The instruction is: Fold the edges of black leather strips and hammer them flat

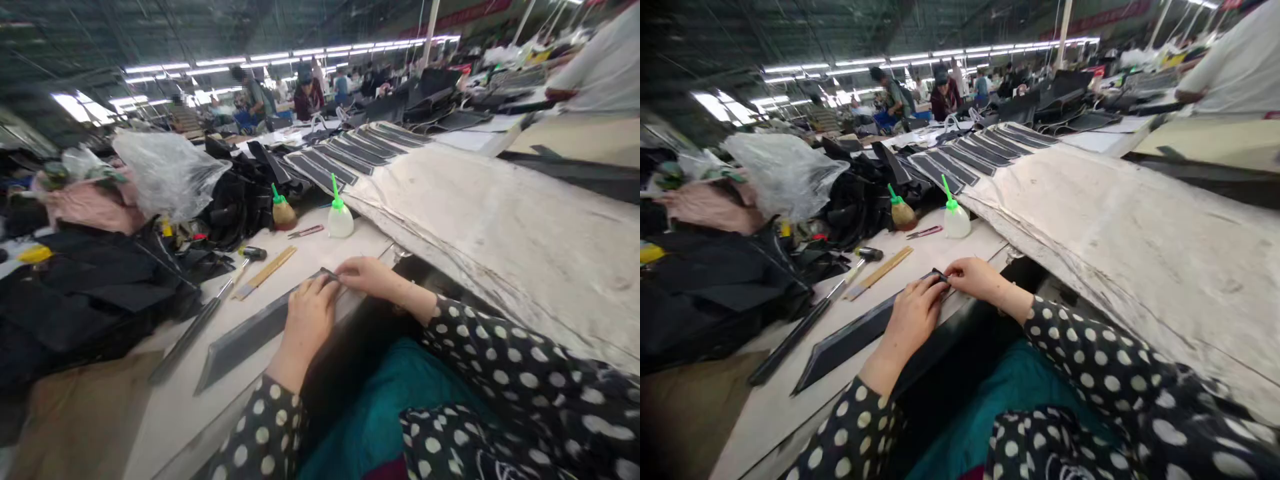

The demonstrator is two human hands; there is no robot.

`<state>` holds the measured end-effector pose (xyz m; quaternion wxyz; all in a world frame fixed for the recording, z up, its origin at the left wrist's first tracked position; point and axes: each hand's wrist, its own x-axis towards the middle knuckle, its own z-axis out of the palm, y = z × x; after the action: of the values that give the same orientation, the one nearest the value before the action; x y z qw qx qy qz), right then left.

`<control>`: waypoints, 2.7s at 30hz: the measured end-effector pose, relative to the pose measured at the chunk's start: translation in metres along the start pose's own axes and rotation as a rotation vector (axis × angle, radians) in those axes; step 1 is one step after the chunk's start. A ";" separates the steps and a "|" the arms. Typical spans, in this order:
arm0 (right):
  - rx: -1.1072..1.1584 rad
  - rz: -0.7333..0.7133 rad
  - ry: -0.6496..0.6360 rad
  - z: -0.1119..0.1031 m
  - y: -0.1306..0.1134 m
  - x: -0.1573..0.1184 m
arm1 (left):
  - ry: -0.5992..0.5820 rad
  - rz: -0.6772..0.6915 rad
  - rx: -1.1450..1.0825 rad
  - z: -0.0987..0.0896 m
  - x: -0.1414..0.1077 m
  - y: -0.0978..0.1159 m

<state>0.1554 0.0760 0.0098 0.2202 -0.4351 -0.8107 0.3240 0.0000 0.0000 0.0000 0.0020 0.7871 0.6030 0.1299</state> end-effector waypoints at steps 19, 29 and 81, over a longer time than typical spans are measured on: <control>-0.486 -0.208 -0.002 0.003 -0.008 -0.015 | 0.047 0.000 -0.049 0.001 -0.001 -0.001; -0.790 -0.360 -0.095 0.006 -0.006 -0.017 | 0.049 -0.004 0.030 -0.003 0.006 0.004; -0.500 -0.295 -0.195 -0.004 -0.009 0.043 | 0.136 -0.209 -0.027 0.001 0.020 -0.021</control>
<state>0.1303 0.1097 0.0225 0.0722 -0.3203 -0.9370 0.1193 -0.0152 0.0250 0.0001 -0.0147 0.7093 0.6787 0.1899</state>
